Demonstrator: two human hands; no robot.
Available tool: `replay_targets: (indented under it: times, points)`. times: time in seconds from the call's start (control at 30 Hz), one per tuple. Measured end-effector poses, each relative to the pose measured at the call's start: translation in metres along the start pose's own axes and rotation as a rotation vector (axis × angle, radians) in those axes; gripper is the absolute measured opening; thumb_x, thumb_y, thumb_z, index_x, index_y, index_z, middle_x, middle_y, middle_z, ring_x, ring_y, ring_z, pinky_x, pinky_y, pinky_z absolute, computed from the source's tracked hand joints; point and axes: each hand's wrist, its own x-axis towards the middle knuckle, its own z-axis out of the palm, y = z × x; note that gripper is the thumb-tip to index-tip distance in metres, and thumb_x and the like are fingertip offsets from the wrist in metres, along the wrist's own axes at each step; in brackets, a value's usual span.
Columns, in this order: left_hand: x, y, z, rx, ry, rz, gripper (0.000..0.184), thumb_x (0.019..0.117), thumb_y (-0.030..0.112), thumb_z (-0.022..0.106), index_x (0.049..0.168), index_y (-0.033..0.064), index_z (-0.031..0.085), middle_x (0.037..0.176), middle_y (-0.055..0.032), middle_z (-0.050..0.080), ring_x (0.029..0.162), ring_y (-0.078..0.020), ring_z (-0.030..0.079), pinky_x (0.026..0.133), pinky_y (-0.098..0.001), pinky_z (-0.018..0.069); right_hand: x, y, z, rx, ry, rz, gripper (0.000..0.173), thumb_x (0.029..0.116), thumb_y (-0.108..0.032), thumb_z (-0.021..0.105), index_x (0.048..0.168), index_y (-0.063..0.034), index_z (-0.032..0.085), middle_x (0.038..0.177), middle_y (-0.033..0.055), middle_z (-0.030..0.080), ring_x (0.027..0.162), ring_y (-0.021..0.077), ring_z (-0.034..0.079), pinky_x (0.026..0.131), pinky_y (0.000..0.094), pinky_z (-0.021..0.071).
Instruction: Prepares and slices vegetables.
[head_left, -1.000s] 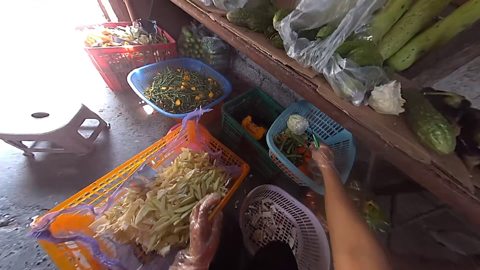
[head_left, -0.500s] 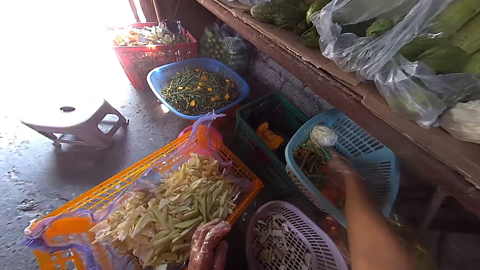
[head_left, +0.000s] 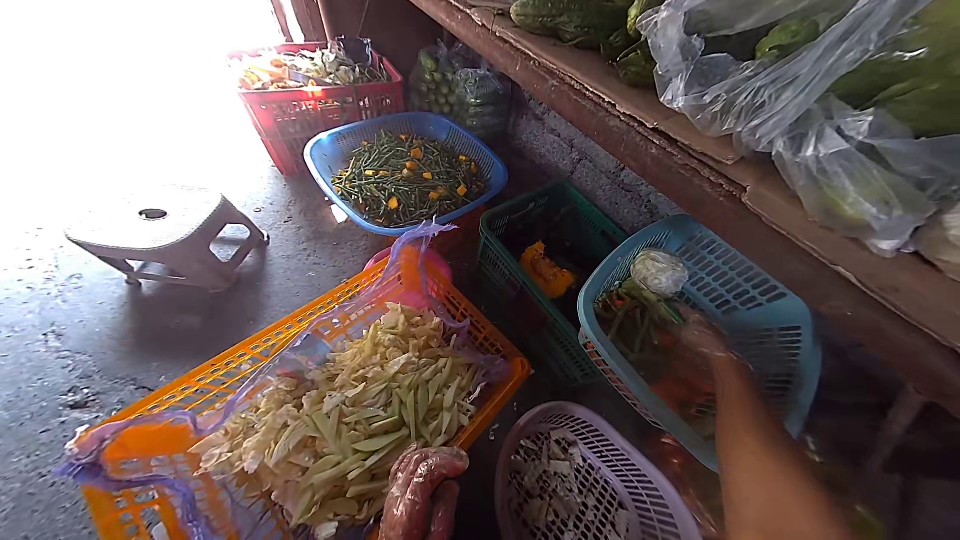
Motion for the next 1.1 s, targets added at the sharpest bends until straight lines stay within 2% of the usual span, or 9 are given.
replay_targets:
  times: [0.2, 0.4, 0.43, 0.5, 0.57, 0.73, 0.83, 0.97, 1.1]
  points:
    - [-0.002, -0.002, 0.001, 0.03, 0.006, 0.009, 0.015, 0.1025, 0.021, 0.049, 0.114, 0.0208, 0.06, 0.11, 0.005, 0.068, 0.108, -0.0053, 0.061, 0.105, -0.0309, 0.0434, -0.024, -0.003, -0.003, -0.179, 0.16, -0.008, 0.044, 0.1055, -0.026, 0.053, 0.144, -0.005, 0.054, 0.138, 0.0288, 0.058, 0.133, 0.0457, 0.051, 0.111, 0.0644, 0.0342]
    - [-0.004, -0.004, 0.005, 0.0, 0.044, 0.029, 0.021, 0.1006, 0.02, 0.052, 0.118, 0.0141, 0.062, 0.111, -0.003, 0.07, 0.108, -0.0097, 0.063, 0.101, -0.0313, 0.0478, -0.136, -0.034, -0.025, 0.113, 0.364, -0.112, 0.048, 0.1043, -0.028, 0.056, 0.136, 0.0075, 0.056, 0.126, 0.0353, 0.06, 0.122, 0.0477, 0.056, 0.105, 0.0647, 0.0379]
    - [-0.004, -0.003, 0.006, -0.025, 0.041, 0.019, 0.022, 0.1003, 0.018, 0.052, 0.119, 0.0109, 0.062, 0.112, -0.0057, 0.07, 0.11, -0.0106, 0.063, 0.101, -0.0315, 0.0481, -0.159, -0.042, -0.019, 0.24, 0.368, -0.137, 0.049, 0.1021, -0.031, 0.058, 0.132, 0.0076, 0.058, 0.12, 0.0298, 0.063, 0.114, 0.0387, 0.061, 0.099, 0.0583, 0.0438]
    - [-0.003, 0.002, 0.004, -0.086, 0.027, -0.006, 0.027, 0.0991, 0.014, 0.052, 0.12, 0.0009, 0.062, 0.115, -0.0128, 0.069, 0.114, -0.0126, 0.063, 0.102, -0.0308, 0.0488, -0.2, -0.066, 0.005, 0.542, 0.328, -0.168, 0.043, 0.0956, -0.033, 0.061, 0.124, -0.0008, 0.059, 0.096, 0.0021, 0.065, 0.081, 0.0053, 0.063, 0.072, 0.0258, 0.0557]
    - [-0.003, 0.004, 0.003, -0.182, 0.022, -0.043, 0.034, 0.0994, 0.012, 0.051, 0.126, -0.0087, 0.058, 0.119, -0.0188, 0.067, 0.115, -0.0142, 0.063, 0.102, -0.0306, 0.0498, -0.238, -0.094, 0.039, 0.839, 0.194, -0.192, 0.041, 0.0913, -0.025, 0.064, 0.125, -0.003, 0.055, 0.088, -0.0058, 0.061, 0.067, -0.0016, 0.059, 0.059, 0.017, 0.0523]
    - [0.021, 0.036, -0.029, -0.502, 0.046, -0.346, 0.06, 0.104, 0.026, 0.046, 0.151, -0.0094, 0.032, 0.141, -0.0239, 0.051, 0.118, -0.0189, 0.062, 0.094, -0.0334, 0.0552, -0.297, -0.149, 0.113, 0.736, -0.03, -0.459, 0.049, 0.0876, -0.037, 0.068, 0.118, 0.0017, 0.065, 0.097, -0.0009, 0.069, 0.084, -0.0009, 0.065, 0.075, 0.0215, 0.0566]
    - [0.036, 0.042, -0.056, -0.455, -0.005, -0.369, 0.05, 0.1032, 0.019, 0.043, 0.146, -0.0081, 0.044, 0.147, -0.0228, 0.049, 0.132, -0.0194, 0.052, 0.111, -0.0344, 0.042, -0.318, -0.184, 0.144, 0.615, -0.078, -0.545, 0.043, 0.0883, -0.03, 0.071, 0.115, 0.0034, 0.068, 0.101, 0.0097, 0.071, 0.091, 0.0086, 0.066, 0.084, 0.0318, 0.0552]
    - [0.043, 0.04, -0.087, -0.722, 0.068, -0.668, 0.039, 0.1087, 0.016, 0.027, 0.128, -0.0035, 0.054, 0.112, -0.0088, 0.061, 0.093, -0.01, 0.063, 0.083, -0.0288, 0.0551, -0.331, -0.211, 0.171, 0.859, -0.058, -0.642, 0.043, 0.0914, -0.032, 0.069, 0.12, 0.0006, 0.065, 0.104, -0.0002, 0.07, 0.088, -0.0005, 0.064, 0.078, 0.0203, 0.0553]
    - [0.044, 0.022, -0.11, -1.233, 0.378, -0.962, 0.032, 0.1125, 0.028, 0.027, 0.108, 0.0088, 0.052, 0.071, -0.0014, 0.058, 0.055, -0.0102, 0.059, 0.052, -0.0237, 0.0533, -0.359, -0.211, 0.187, 0.929, -0.226, -0.556, 0.036, 0.0963, -0.023, 0.059, 0.121, 0.0043, 0.057, 0.078, -0.0053, 0.06, 0.063, -0.0001, 0.056, 0.059, 0.0196, 0.0504]
